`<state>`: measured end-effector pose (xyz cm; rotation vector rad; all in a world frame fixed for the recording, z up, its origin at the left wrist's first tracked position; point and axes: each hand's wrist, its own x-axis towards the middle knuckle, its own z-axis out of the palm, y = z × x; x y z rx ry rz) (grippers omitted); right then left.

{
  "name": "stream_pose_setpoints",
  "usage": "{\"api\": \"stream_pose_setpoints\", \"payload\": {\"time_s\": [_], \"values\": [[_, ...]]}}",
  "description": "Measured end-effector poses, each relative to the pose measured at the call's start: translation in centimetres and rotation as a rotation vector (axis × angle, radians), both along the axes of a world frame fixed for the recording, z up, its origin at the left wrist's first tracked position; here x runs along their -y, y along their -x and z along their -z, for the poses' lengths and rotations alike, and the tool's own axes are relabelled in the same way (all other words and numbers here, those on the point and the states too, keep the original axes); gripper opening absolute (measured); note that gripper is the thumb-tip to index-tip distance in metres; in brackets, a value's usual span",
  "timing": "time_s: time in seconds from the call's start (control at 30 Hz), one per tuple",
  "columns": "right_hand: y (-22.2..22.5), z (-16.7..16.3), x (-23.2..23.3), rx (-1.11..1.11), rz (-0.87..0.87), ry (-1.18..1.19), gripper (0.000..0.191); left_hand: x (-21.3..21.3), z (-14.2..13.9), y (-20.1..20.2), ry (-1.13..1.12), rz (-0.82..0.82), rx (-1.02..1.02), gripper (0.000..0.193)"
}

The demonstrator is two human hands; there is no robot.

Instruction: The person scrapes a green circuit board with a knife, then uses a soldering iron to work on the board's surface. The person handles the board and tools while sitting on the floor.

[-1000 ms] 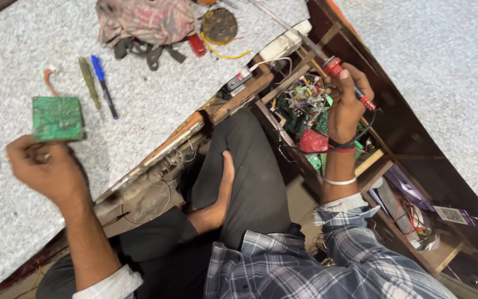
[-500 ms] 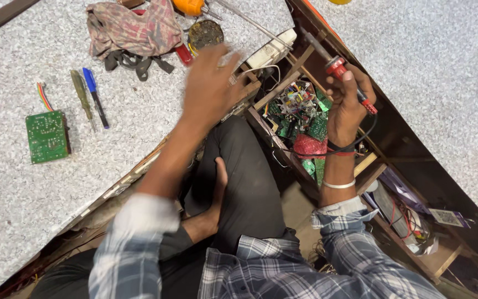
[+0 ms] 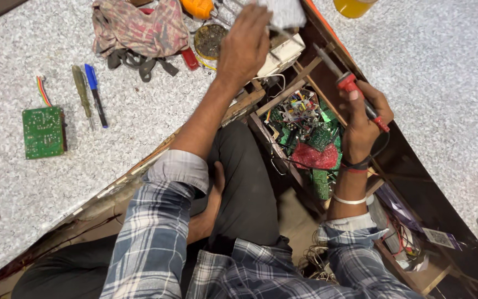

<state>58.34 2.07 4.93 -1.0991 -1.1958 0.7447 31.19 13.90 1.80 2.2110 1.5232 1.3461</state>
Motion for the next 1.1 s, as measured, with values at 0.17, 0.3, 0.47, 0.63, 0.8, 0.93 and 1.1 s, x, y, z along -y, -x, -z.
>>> {"api": "stream_pose_setpoints", "payload": {"time_s": [0.17,0.3,0.47,0.63,0.8,0.93,1.1], "values": [[0.9,-2.1,-1.1,0.381,-0.095,-0.120,0.020,0.2,-0.1,0.4,-0.041,-0.085,0.170,0.036],[3.1,-3.8,-2.3,0.507,-0.135,-0.248,0.019,0.2,-0.2,0.5,-0.122,-0.101,0.209,0.035],[6.8,-4.3,-5.7,0.580,-0.210,-0.302,0.018,0.3,0.2,0.5,-0.130,-0.076,0.310,0.034],[6.6,-4.5,-6.2,0.606,-0.176,-0.274,0.018,0.3,0.3,0.3,-0.154,-0.094,0.288,0.034],[6.9,-4.8,-5.7,0.583,-0.182,-0.237,0.018,0.0,0.4,0.3,-0.131,-0.092,0.291,0.031],[7.1,-4.9,-6.2,0.649,-0.170,-0.302,0.016,-0.2,0.3,0.2,-0.152,-0.095,0.287,0.033],[6.8,-4.7,-6.0,0.607,-0.149,-0.230,0.021,-0.3,0.1,-0.2,-0.180,-0.091,0.319,0.035]]}}
